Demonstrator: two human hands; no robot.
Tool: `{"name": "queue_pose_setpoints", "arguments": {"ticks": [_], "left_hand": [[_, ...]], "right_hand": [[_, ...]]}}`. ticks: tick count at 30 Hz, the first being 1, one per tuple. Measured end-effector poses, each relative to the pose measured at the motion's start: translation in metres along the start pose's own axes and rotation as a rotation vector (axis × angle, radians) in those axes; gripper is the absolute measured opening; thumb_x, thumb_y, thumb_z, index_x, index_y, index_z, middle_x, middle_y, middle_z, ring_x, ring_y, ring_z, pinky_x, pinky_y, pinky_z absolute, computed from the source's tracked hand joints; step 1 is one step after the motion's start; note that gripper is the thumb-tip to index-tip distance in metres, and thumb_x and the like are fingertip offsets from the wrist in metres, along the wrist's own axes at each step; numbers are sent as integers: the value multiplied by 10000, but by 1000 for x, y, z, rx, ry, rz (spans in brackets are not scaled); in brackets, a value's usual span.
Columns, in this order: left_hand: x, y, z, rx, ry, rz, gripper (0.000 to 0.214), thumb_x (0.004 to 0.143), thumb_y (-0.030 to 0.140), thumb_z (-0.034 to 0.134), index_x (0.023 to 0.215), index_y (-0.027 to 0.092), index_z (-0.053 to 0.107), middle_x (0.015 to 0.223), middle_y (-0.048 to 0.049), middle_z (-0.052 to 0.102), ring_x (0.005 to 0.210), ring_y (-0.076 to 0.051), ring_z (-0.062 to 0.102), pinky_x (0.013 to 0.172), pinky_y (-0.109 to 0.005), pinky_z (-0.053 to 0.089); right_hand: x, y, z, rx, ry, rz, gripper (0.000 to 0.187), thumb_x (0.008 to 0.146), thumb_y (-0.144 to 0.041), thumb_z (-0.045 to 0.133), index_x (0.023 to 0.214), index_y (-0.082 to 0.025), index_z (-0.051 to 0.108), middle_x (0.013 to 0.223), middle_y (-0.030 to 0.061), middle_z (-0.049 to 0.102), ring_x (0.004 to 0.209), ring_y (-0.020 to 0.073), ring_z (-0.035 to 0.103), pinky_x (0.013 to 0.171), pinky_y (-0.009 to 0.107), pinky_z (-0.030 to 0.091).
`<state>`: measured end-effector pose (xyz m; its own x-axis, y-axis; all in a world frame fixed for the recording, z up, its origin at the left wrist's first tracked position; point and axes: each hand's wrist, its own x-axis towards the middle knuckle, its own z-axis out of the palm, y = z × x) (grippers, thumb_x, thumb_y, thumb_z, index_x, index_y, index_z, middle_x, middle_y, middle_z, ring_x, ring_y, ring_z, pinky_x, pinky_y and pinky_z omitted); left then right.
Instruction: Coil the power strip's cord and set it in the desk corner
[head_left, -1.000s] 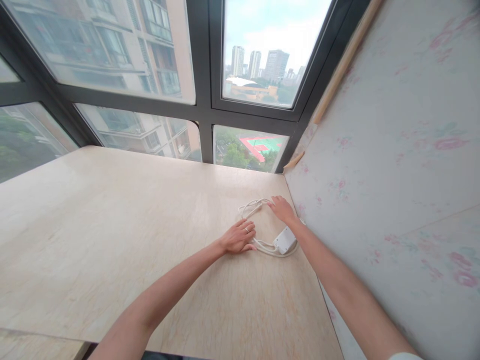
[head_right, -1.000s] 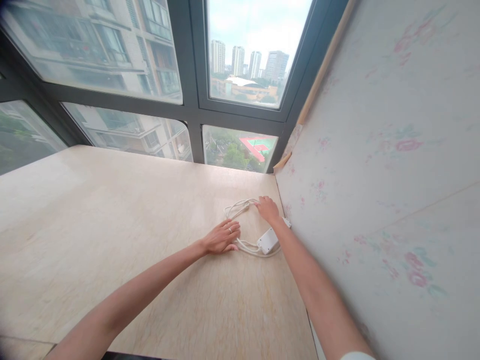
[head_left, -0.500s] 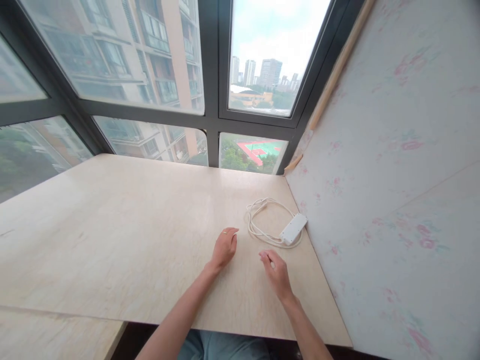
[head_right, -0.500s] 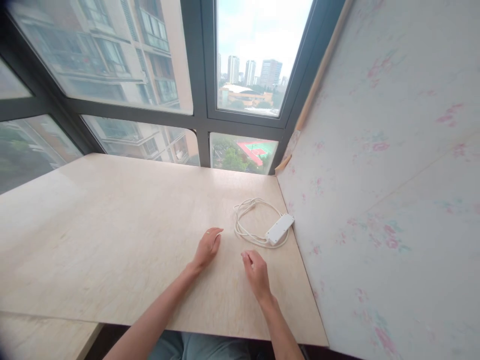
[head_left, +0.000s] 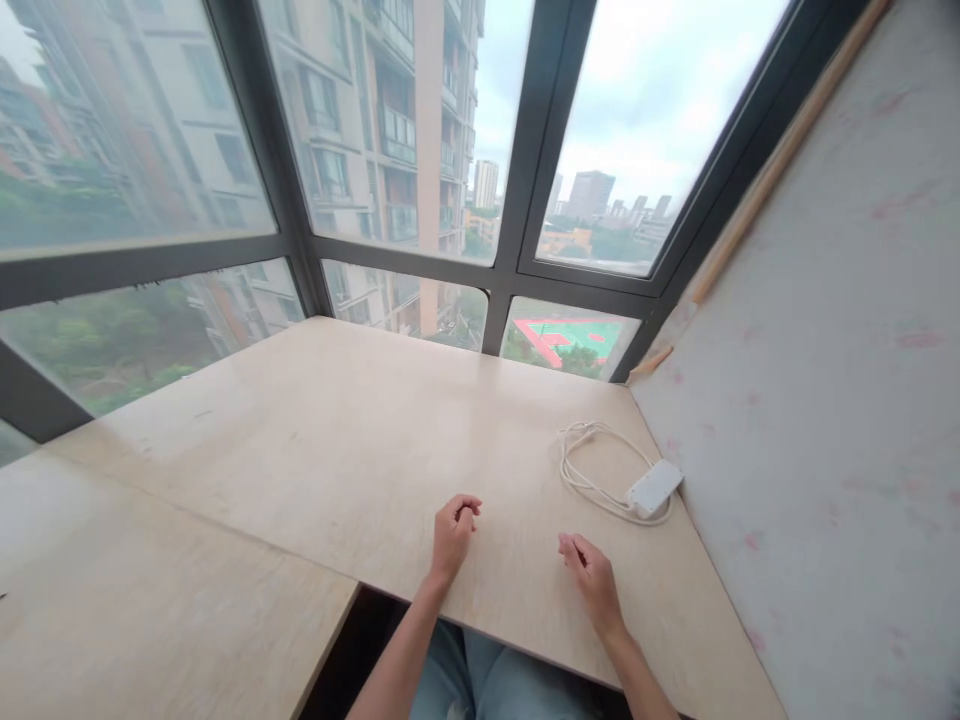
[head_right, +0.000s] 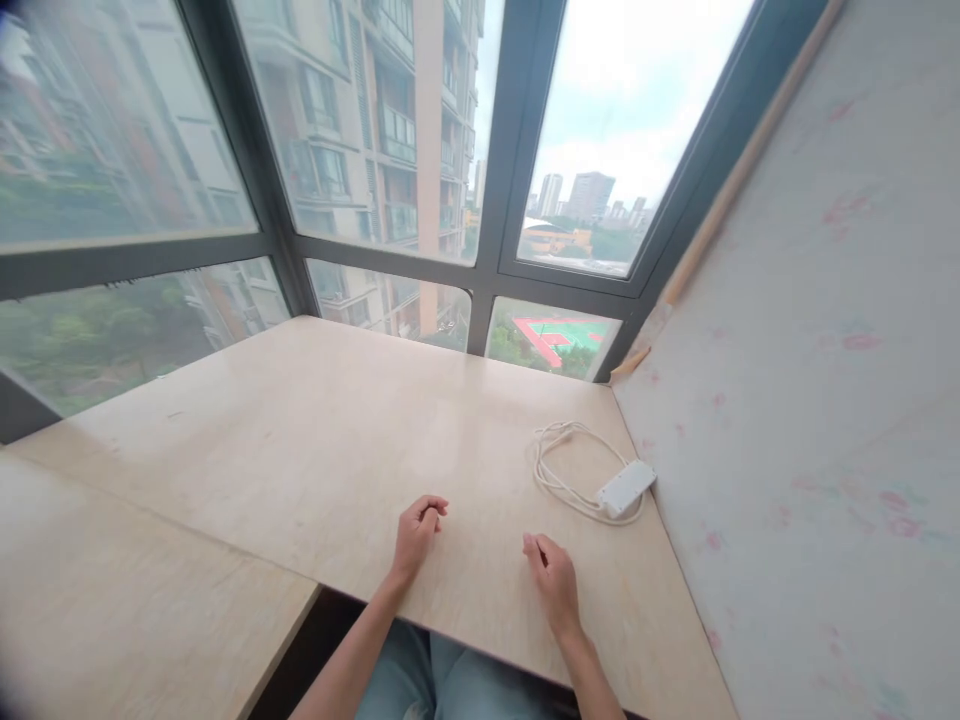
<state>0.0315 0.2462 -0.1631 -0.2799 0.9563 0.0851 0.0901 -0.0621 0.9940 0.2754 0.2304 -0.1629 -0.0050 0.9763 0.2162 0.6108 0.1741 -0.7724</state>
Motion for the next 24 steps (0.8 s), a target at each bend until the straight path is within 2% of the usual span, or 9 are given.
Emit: {"name": "queue_pose_setpoints", "arguments": {"ticks": [5, 16, 24], "left_hand": [[-6, 1, 0, 11, -10, 8, 257, 775, 232, 406, 809, 148, 646, 753, -40, 621, 584, -123, 549, 556, -245, 443], [-7, 4, 0, 74, 5, 4, 248, 759, 240, 440, 818, 146, 662, 758, -39, 623, 576, -120, 538, 554, -235, 440], [-7, 9, 4, 105, 42, -25, 253, 751, 245, 442, 812, 141, 664, 750, -41, 615, 571, -120, 522, 506, -221, 396]], "right_hand": [[-1, 2, 0, -23, -15, -18, 494, 908, -561, 396, 625, -179, 527, 591, 35, 549, 586, 180, 505, 597, 275, 349], [0, 4, -1, -9, 56, -32, 484, 922, -503, 406, 596, -169, 535, 591, 24, 552, 589, 144, 482, 596, 241, 360], [1, 8, -4, 187, 35, 63, 455, 919, -511, 432, 658, -159, 554, 666, 38, 606, 641, 153, 540, 627, 244, 373]]}}
